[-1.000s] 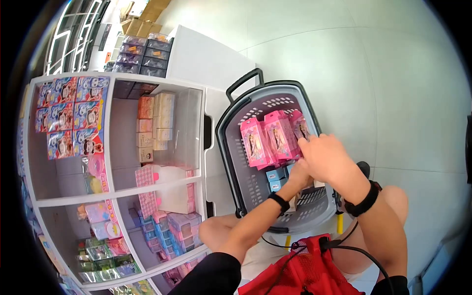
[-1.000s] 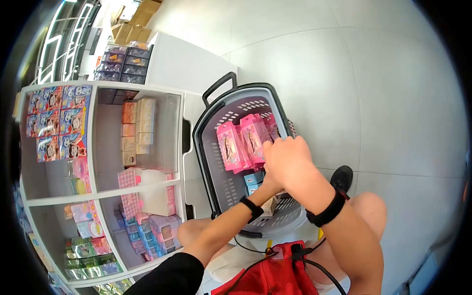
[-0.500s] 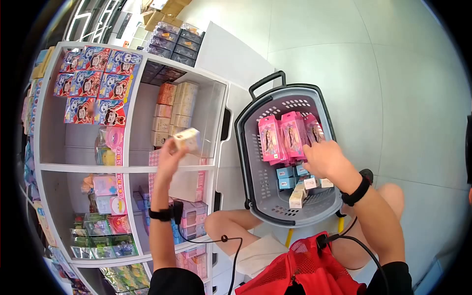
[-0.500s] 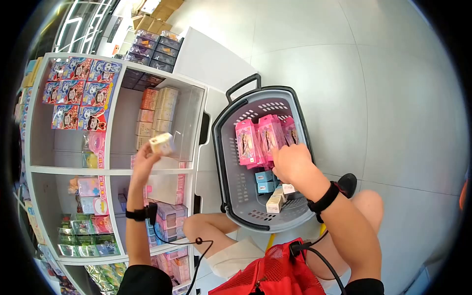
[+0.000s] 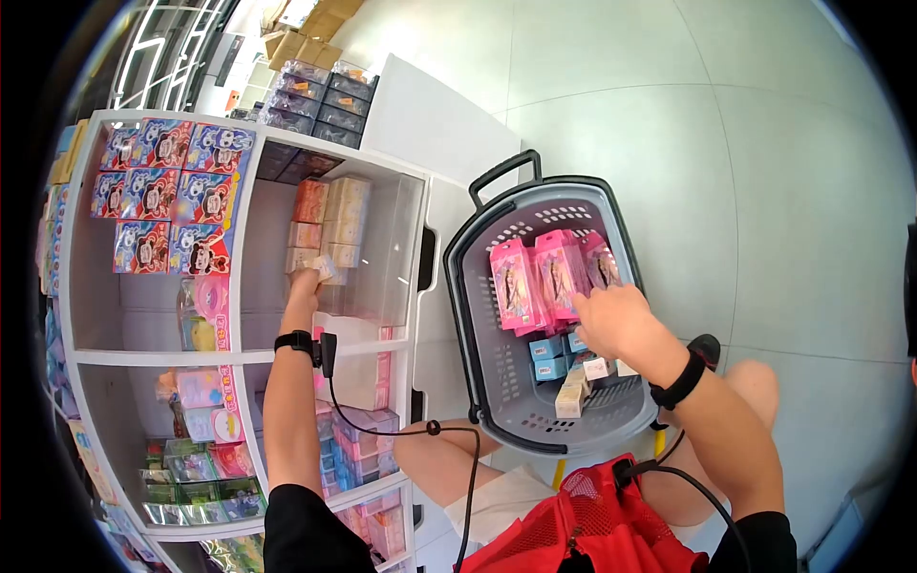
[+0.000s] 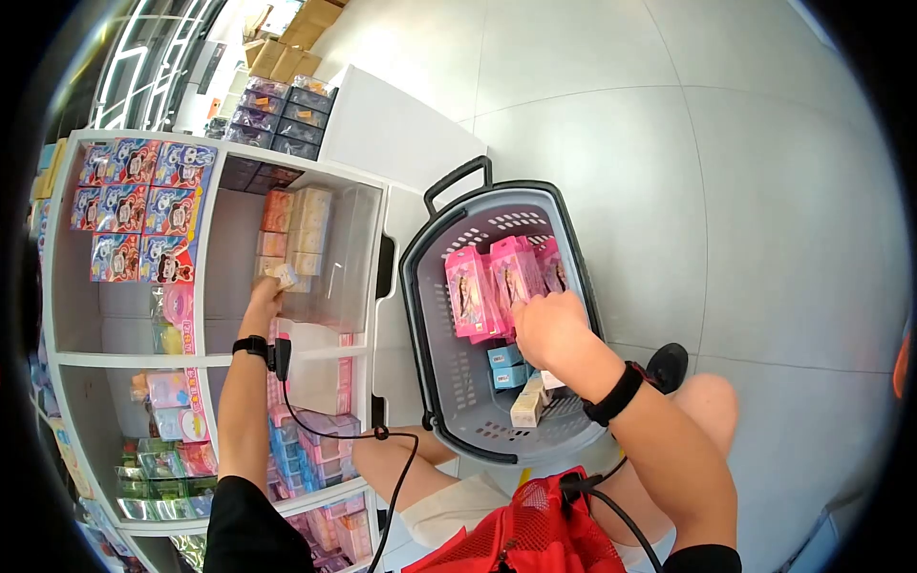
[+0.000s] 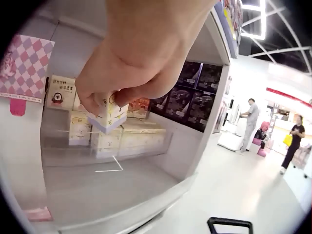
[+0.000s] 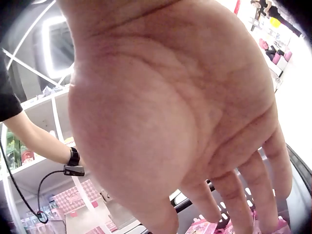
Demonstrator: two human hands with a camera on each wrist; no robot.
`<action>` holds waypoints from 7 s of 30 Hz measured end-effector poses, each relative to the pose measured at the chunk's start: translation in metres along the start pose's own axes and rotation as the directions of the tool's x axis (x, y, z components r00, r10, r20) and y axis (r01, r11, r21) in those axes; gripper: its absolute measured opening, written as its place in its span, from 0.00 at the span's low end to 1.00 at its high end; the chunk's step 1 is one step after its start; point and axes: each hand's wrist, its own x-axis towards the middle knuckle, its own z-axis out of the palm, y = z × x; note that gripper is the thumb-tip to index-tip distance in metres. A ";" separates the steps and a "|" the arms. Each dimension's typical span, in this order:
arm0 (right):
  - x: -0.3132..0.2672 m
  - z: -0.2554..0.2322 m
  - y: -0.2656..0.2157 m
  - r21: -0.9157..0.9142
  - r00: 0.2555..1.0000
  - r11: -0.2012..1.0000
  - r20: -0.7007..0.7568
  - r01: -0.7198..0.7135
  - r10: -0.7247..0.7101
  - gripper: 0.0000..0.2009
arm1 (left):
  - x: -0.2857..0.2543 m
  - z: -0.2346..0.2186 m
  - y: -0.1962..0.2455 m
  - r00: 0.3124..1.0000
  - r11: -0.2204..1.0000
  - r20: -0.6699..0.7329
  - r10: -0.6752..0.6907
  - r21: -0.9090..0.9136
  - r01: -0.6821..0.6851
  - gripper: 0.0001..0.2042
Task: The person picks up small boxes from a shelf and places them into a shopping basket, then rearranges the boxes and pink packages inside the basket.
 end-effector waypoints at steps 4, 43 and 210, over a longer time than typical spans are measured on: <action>-0.001 -0.008 0.003 -0.011 1.000 1.000 0.029 -0.003 0.003 0.19 | 0.058 -0.004 -0.033 0.977 0.995 -0.212 -0.038 0.084 0.057 0.20; 0.015 0.004 0.009 -0.054 0.990 0.998 0.130 -0.043 0.049 0.19 | 0.031 0.028 -0.073 0.974 0.963 -0.180 -0.137 -0.254 0.089 0.33; 0.025 -0.014 0.006 -0.020 0.994 0.999 0.103 -0.033 0.035 0.12 | -0.314 0.184 0.052 0.379 0.577 0.921 0.087 0.264 -0.773 0.10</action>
